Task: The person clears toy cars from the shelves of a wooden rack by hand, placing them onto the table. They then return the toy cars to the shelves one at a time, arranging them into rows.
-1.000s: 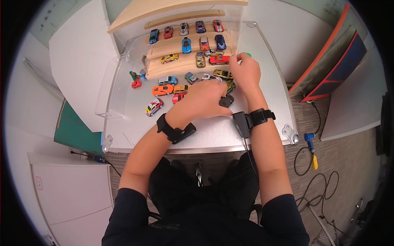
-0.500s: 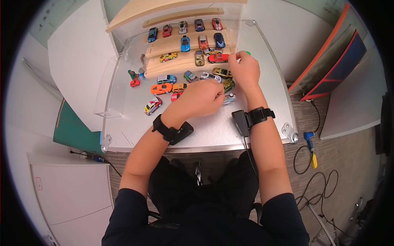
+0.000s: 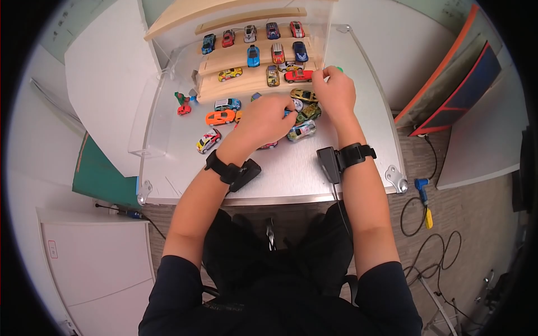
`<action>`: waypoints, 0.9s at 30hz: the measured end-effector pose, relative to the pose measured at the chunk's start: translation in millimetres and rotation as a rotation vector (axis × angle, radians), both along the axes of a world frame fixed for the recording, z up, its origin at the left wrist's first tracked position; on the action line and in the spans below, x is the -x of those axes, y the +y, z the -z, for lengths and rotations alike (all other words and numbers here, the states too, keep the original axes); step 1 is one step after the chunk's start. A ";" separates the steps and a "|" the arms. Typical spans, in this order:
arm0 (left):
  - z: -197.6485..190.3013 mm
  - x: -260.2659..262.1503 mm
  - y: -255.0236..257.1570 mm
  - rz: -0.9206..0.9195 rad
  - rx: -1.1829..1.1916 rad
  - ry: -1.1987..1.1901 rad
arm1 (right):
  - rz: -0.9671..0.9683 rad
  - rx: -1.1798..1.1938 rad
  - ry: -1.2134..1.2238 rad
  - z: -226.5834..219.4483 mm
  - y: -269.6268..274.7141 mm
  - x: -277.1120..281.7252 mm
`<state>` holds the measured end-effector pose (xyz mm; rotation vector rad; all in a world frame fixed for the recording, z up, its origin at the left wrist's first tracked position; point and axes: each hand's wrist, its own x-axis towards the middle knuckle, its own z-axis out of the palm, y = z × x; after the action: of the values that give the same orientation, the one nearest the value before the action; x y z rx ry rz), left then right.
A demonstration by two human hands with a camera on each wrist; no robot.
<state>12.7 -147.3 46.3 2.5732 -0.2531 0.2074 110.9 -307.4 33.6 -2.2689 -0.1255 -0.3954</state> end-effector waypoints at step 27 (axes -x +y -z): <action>-16.6 4.9 94.5 -0.290 0.395 -0.190 | 0.011 0.018 0.024 -0.1 -0.1 -0.9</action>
<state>7.9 -52.8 62.8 2.1877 0.0895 0.5520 111.8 -307.5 33.6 -2.2921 -0.1048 -0.3734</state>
